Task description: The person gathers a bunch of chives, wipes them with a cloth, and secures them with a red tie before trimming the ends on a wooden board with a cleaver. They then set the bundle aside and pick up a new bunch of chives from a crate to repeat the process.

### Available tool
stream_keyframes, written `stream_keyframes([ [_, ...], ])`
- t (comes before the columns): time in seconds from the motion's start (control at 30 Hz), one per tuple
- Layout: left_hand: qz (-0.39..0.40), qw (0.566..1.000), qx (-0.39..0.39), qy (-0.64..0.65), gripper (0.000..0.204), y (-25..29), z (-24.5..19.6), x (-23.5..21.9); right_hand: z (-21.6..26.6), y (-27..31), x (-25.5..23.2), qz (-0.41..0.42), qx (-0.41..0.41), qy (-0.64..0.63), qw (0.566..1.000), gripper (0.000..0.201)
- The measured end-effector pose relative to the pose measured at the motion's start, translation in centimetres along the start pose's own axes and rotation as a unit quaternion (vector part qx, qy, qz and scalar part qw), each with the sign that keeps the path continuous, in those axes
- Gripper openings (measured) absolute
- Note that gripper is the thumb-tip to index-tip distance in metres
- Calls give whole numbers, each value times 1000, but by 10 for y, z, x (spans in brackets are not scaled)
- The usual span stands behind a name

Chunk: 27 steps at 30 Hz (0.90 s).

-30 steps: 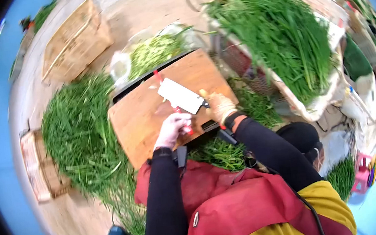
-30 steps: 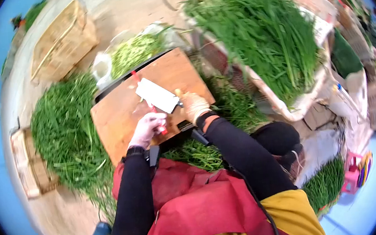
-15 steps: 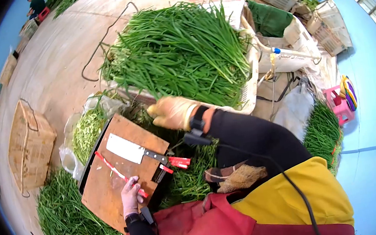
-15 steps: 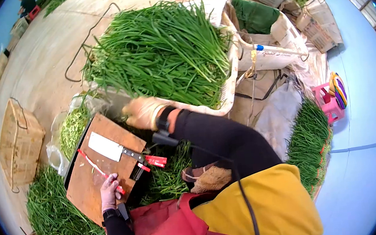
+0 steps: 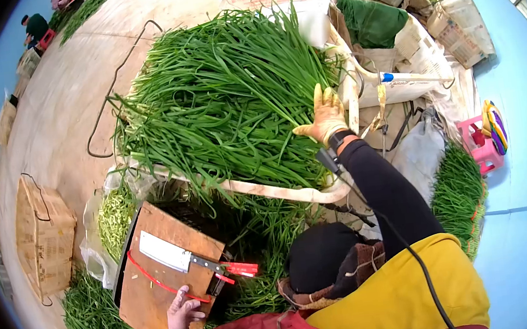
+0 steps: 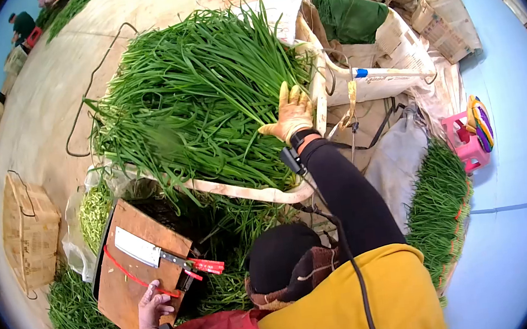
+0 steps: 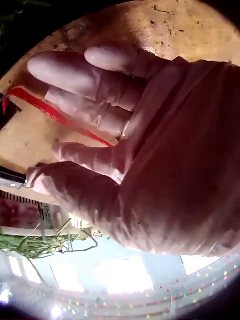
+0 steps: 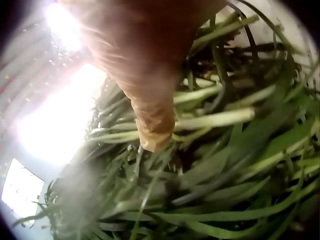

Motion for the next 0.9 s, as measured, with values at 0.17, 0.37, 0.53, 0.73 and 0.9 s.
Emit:
stream_keyframes([
  [0.17, 12, 994, -48, -100, 51, 17, 4, 4, -5, -25, 5, -40, 39, 36, 998, 125],
  [0.37, 10, 992, -43, -121, 49, 25, -7, 2, -35, -90, 18, -4, 53, -130, 990, 116],
  [0.53, 3, 993, -34, -110, 48, 26, -11, 4, -30, -86, 30, 50, 13, -155, 987, 132],
  [0.73, 3, 993, -34, -114, 46, 26, -11, 12, -12, -67, 28, 48, 14, -112, 992, 135],
  [0.9, -10, 994, -32, -108, 45, 32, -12, 6, -31, -93, 20, 59, 8, -187, 981, 117],
])
Point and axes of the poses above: each hand's wrist, its own y-axis away from the middle knuckle, its own x-axis out of the palm, z = x × y, the point moved 7 cm from there along -y, towards the middle knuckle, and after that the axes turned 4 degrees about x, right-handed, at the moved point
